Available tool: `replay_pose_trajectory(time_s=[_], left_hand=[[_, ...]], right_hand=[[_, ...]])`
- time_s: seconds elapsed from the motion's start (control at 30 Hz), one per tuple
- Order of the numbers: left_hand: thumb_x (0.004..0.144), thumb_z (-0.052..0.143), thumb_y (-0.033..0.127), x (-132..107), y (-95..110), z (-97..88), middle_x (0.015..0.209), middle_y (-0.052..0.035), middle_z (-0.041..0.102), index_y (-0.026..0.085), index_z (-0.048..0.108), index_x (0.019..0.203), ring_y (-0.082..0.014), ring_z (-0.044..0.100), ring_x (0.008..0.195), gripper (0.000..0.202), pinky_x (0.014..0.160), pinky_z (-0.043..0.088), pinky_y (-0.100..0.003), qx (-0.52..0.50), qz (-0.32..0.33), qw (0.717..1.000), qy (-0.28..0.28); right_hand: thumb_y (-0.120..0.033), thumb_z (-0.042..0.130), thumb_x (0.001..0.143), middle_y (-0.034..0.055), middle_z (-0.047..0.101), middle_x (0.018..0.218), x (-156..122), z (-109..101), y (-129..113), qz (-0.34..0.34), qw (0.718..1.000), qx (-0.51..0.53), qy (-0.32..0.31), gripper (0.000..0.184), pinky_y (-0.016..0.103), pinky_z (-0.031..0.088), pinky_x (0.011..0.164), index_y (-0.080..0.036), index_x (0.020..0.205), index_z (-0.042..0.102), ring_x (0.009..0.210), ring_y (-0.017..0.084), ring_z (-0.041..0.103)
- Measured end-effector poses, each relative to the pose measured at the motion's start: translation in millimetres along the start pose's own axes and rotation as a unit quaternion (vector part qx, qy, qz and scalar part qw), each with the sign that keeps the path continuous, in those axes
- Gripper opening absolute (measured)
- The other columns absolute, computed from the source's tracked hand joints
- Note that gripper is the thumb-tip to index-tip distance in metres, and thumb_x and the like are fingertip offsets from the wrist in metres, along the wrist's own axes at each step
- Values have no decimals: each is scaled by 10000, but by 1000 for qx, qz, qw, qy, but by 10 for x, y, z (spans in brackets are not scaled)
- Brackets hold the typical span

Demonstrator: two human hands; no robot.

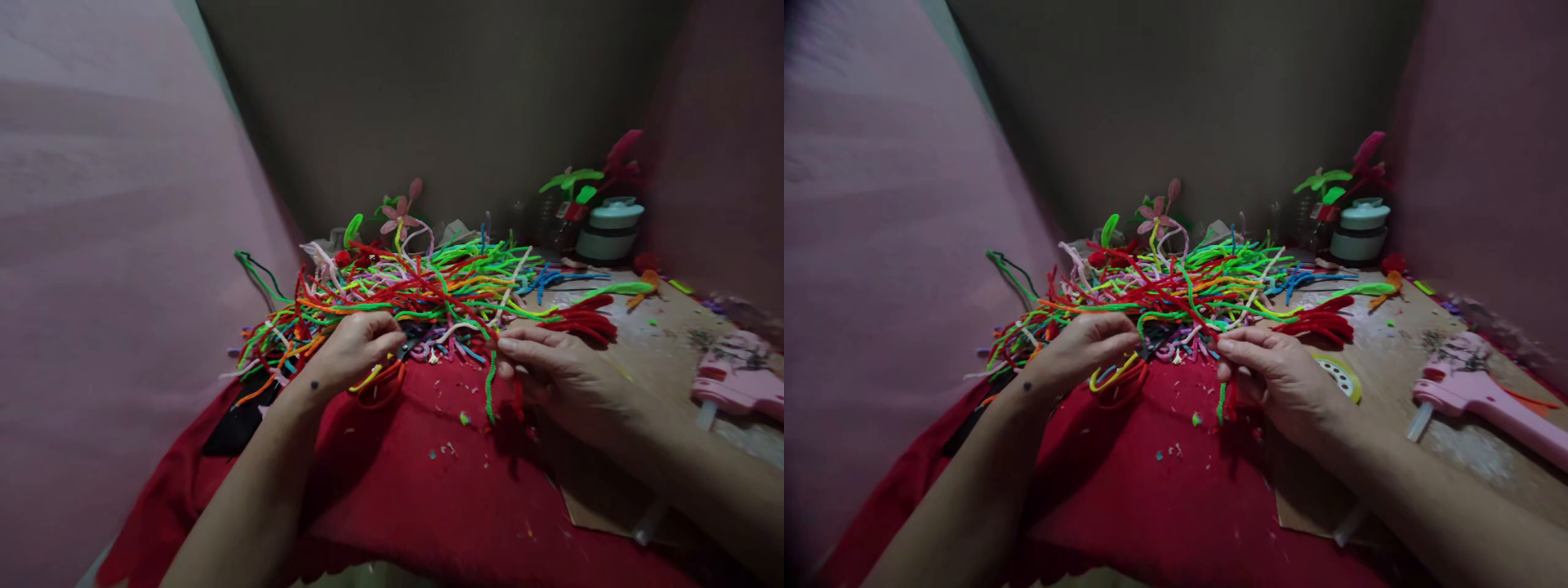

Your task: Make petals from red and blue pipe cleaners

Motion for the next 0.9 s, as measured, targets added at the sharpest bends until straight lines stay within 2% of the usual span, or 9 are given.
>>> replay_pose_trajectory(time_s=[0.03, 0.1, 0.2, 0.33, 0.43, 0.6, 0.67, 0.8, 0.9], left_hand=[[768, 508, 299, -25, -71, -23, 624, -3, 559, 154, 587, 703, -116, 519, 580, 177, 555, 362, -222, 96, 8, 995, -10], [768, 488, 277, -78, -248, -9, 685, -20, 588, 173, 584, 754, -144, 537, 633, 142, 575, 347, -242, 255, -13, 967, -25], [764, 472, 244, -134, -387, 97, 794, -39, 603, 186, 549, 829, -157, 546, 687, 116, 576, 328, -247, 344, -28, 938, -38], [794, 392, 189, -136, -369, 144, 777, -63, 601, 185, 511, 826, -164, 545, 653, 123, 541, 290, -262, 376, -34, 925, -33], [810, 385, 222, -146, -323, 69, 768, -73, 596, 183, 480, 806, -170, 541, 649, 103, 535, 273, -274, 407, -24, 913, -22], [827, 374, 317, -301, -341, -53, 774, -49, 587, 191, 407, 901, -169, 521, 637, 150, 552, 290, -273, 441, -25, 897, -13], [844, 328, 294, -387, -292, -16, 752, -33, 572, 196, 376, 892, -155, 501, 617, 119, 561, 309, -267, 425, 4, 905, -16], [867, 270, 233, -515, -71, 180, 802, -45, 564, 196, 368, 897, -149, 501, 654, 109, 587, 349, -256, 380, 52, 923, -28], [880, 257, 225, -525, 90, 333, 822, -52, 575, 194, 408, 966, -162, 523, 664, 177, 590, 363, -267, 384, 34, 922, -31]], right_hand=[[-270, 727, 641, -22, 595, 527, 7, -16, -2, 2, 1000, 9, 6, 175, 171, 220, 341, -169, 705, 599, 343, 29, 345], [-254, 722, 645, -20, 608, 537, 20, -31, 10, 11, 1000, 25, 8, 169, 166, 199, 321, -166, 696, 588, 311, 14, 296], [-224, 717, 645, -9, 624, 562, 34, -34, 44, 23, 999, 44, -1, 153, 164, 236, 319, -161, 697, 588, 306, 14, 317], [-201, 708, 642, 3, 627, 579, 35, -48, 68, 22, 998, 57, -6, 126, 172, 311, 353, -154, 710, 612, 358, 38, 415], [-209, 690, 657, -1, 610, 580, 35, -51, 71, 21, 998, 52, -9, 103, 180, 345, 385, -138, 693, 624, 384, 43, 449], [-212, 666, 658, -4, 591, 574, 63, -82, 70, 15, 999, 45, 11, 95, 197, 342, 390, -129, 686, 630, 377, 47, 446], [-212, 656, 668, -1, 597, 583, 75, -92, 71, 12, 999, 39, 13, 88, 205, 347, 389, -130, 689, 631, 375, 49, 448], [-229, 651, 682, 9, 612, 595, 69, -68, 45, -8, 1000, 21, -1, 100, 204, 353, 382, -132, 686, 628, 384, 57, 470], [-225, 673, 654, 7, 619, 585, 49, -36, 38, -9, 1000, 6, -6, 110, 207, 383, 395, -137, 672, 610, 385, 71, 497]])
Point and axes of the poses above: each hand's wrist, its own x-axis towards the middle knuckle, its own z-axis out of the palm, y = z × x, the point moved 6 cm from there along x, towards the middle knuckle
